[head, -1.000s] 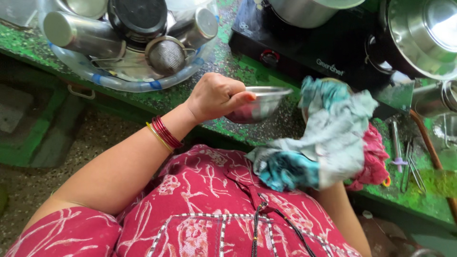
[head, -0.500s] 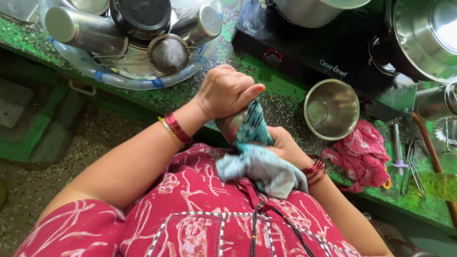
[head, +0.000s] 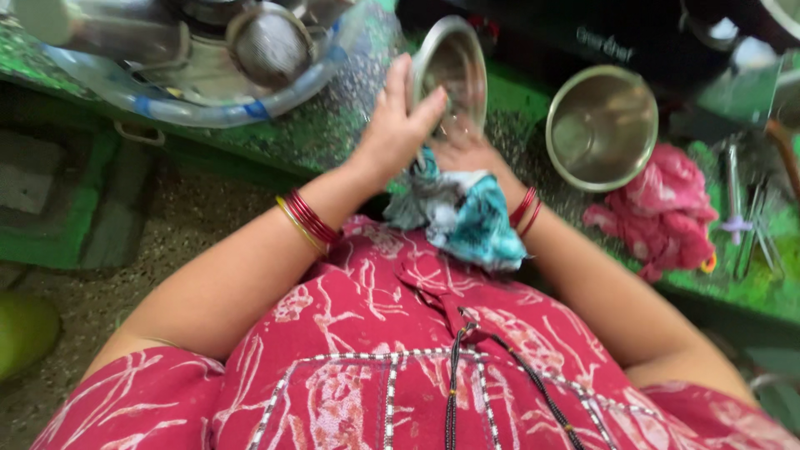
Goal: The person dries stainless steel bowls and small metal utensils one by one using a cloth and then places them on the kitchen counter.
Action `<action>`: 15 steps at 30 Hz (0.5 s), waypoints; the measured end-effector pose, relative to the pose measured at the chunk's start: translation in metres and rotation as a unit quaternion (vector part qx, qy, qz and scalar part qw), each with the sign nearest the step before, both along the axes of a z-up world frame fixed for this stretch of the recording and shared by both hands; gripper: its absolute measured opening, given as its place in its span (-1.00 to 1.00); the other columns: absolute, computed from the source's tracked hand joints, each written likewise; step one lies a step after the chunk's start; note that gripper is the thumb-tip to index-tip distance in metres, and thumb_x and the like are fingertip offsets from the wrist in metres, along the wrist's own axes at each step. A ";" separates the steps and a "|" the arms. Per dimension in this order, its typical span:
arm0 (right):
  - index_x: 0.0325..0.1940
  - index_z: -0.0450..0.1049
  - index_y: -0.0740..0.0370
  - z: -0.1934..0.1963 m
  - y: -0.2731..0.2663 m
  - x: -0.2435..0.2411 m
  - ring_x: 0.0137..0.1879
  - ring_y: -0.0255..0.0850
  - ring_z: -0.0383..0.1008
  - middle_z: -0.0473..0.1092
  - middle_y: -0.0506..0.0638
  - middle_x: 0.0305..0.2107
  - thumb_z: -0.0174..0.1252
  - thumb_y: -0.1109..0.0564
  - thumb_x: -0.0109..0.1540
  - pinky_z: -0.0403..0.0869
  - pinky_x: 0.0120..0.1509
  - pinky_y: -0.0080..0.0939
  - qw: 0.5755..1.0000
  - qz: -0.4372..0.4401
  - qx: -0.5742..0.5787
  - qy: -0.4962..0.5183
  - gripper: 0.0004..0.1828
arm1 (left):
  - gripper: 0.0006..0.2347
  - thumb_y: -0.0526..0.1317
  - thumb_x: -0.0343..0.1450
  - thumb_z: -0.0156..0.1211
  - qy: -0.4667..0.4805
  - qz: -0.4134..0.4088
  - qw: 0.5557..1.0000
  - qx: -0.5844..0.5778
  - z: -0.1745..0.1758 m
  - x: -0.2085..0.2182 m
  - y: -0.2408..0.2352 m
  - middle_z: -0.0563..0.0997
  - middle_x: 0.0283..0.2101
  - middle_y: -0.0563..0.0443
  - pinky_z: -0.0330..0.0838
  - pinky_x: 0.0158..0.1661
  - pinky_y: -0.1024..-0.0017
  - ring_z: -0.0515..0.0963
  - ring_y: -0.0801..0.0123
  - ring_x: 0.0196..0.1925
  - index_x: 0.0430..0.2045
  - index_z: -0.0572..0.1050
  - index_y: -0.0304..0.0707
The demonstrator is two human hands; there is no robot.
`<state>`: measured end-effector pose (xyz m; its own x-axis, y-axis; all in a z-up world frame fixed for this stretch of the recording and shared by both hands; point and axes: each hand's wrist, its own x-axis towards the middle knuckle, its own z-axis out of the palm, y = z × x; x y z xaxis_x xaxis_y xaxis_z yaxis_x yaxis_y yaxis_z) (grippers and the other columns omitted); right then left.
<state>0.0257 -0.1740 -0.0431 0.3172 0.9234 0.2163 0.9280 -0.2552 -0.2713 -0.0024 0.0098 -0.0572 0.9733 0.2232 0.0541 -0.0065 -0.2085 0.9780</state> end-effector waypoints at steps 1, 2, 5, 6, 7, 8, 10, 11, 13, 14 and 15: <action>0.29 0.38 0.10 0.004 -0.003 0.004 0.42 0.22 0.15 0.29 0.14 0.25 0.14 -0.07 0.15 0.10 0.47 0.21 0.985 -0.011 -0.105 -0.140 -0.38 | -0.32 0.08 0.49 0.18 0.003 -0.009 1.000 -0.014 -0.002 0.003 0.004 0.39 0.29 -0.45 0.32 0.28 0.18 0.45 -0.10 0.32 0.43 0.03 -0.24; 0.31 0.35 0.15 0.009 -0.004 0.006 0.43 0.22 0.20 0.30 0.17 0.28 0.14 -0.05 0.18 0.15 0.49 0.17 0.988 -0.023 -0.084 -0.126 -0.39 | -0.34 0.08 0.49 0.15 0.004 -0.017 1.000 -0.026 -0.002 0.008 0.011 0.44 0.25 -0.41 0.35 0.25 0.19 0.49 -0.07 0.29 0.41 0.05 -0.24; 0.45 0.19 0.22 0.027 0.003 -0.002 0.37 0.19 0.35 0.35 0.25 0.26 0.09 0.00 0.26 0.32 0.44 0.06 0.991 -0.099 -0.087 0.012 -0.32 | -0.41 0.07 0.51 0.10 -0.004 -0.009 0.999 -0.052 -0.002 0.011 0.012 0.55 0.20 -0.35 0.39 0.22 0.20 0.57 -0.03 0.25 0.37 0.15 -0.27; 0.55 0.07 0.21 0.030 0.011 -0.009 0.28 0.17 0.42 0.38 0.26 0.19 0.05 0.02 0.28 0.39 0.34 0.03 0.972 -0.150 -0.128 0.124 -0.25 | -0.43 0.07 0.52 0.08 -0.010 -0.001 0.998 -0.058 -0.002 0.012 0.011 0.57 0.19 -0.34 0.39 0.22 0.20 0.58 -0.02 0.24 0.36 0.19 -0.28; 0.65 -0.04 0.20 0.031 0.019 -0.017 0.19 0.15 0.49 0.41 0.27 0.12 0.01 0.04 0.30 0.46 0.25 0.00 0.937 -0.197 -0.168 0.235 -0.17 | -0.44 0.07 0.54 0.06 -0.013 0.019 0.999 -0.038 -0.001 0.011 0.007 0.56 0.19 -0.36 0.38 0.23 0.20 0.56 -0.04 0.25 0.36 0.18 -0.29; 0.59 -0.01 0.29 0.030 0.024 -0.025 0.17 0.18 0.50 0.42 0.32 0.08 0.08 0.04 0.27 0.47 0.23 0.00 0.953 -0.184 -0.059 0.234 -0.16 | -0.44 0.07 0.56 0.05 -0.017 0.040 0.999 -0.020 -0.001 0.010 0.000 0.54 0.20 -0.38 0.36 0.24 0.19 0.54 -0.06 0.26 0.36 0.17 -0.31; 0.47 0.04 0.49 0.024 0.031 -0.039 0.11 0.27 0.52 0.42 0.42 0.00 0.20 0.05 0.21 0.48 0.19 0.02 0.950 -0.148 0.159 0.223 -0.14 | -0.46 0.08 0.57 0.02 -0.018 0.056 0.998 -0.005 0.001 0.010 -0.009 0.55 0.17 -0.40 0.35 0.23 0.20 0.54 -0.07 0.23 0.34 0.18 -0.30; 0.44 0.11 0.44 0.020 0.031 -0.043 0.12 0.26 0.52 0.43 0.40 0.00 0.20 0.07 0.23 0.49 0.20 0.01 0.949 -0.159 0.164 0.218 -0.23 | -0.47 0.09 0.56 0.01 -0.014 0.051 0.999 -0.009 0.004 0.011 -0.010 0.57 0.14 -0.39 0.37 0.20 0.20 0.55 -0.06 0.21 0.33 0.20 -0.29; 0.37 0.27 0.34 0.015 0.024 -0.042 0.15 0.24 0.52 0.46 0.35 -0.01 0.21 0.10 0.27 0.50 0.21 -0.01 0.947 -0.179 0.174 0.202 -0.39 | -0.49 0.12 0.54 -0.02 0.016 0.018 0.999 -0.032 0.014 0.018 -0.005 0.62 0.07 -0.36 0.42 0.15 0.19 0.61 -0.05 0.15 0.27 0.26 -0.25; 0.36 0.29 0.30 0.014 0.017 -0.035 0.17 0.21 0.53 0.47 0.33 0.03 0.20 0.12 0.27 0.49 0.25 0.00 0.972 -0.118 0.153 0.131 -0.41 | -0.50 0.14 0.52 -0.03 0.046 -0.011 0.998 -0.052 0.020 0.021 0.003 0.65 0.04 -0.34 0.45 0.13 0.17 0.64 -0.05 0.12 0.23 0.30 -0.22; 0.36 0.32 0.26 0.015 0.007 -0.024 0.19 0.19 0.54 0.47 0.32 0.06 0.20 0.13 0.28 0.49 0.29 0.00 0.988 -0.056 0.131 0.059 -0.44 | -0.51 0.16 0.50 -0.05 0.076 -0.040 0.994 -0.070 0.027 0.023 0.011 0.68 0.00 -0.32 0.49 0.11 0.15 0.67 -0.04 0.08 0.19 0.34 -0.19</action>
<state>0.0013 -0.1667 -0.0281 0.4509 0.7986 0.3987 0.8564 -0.2612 -0.4453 0.0211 0.0206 -0.0305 0.9827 0.1400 -0.1214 0.1327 -0.0741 0.9884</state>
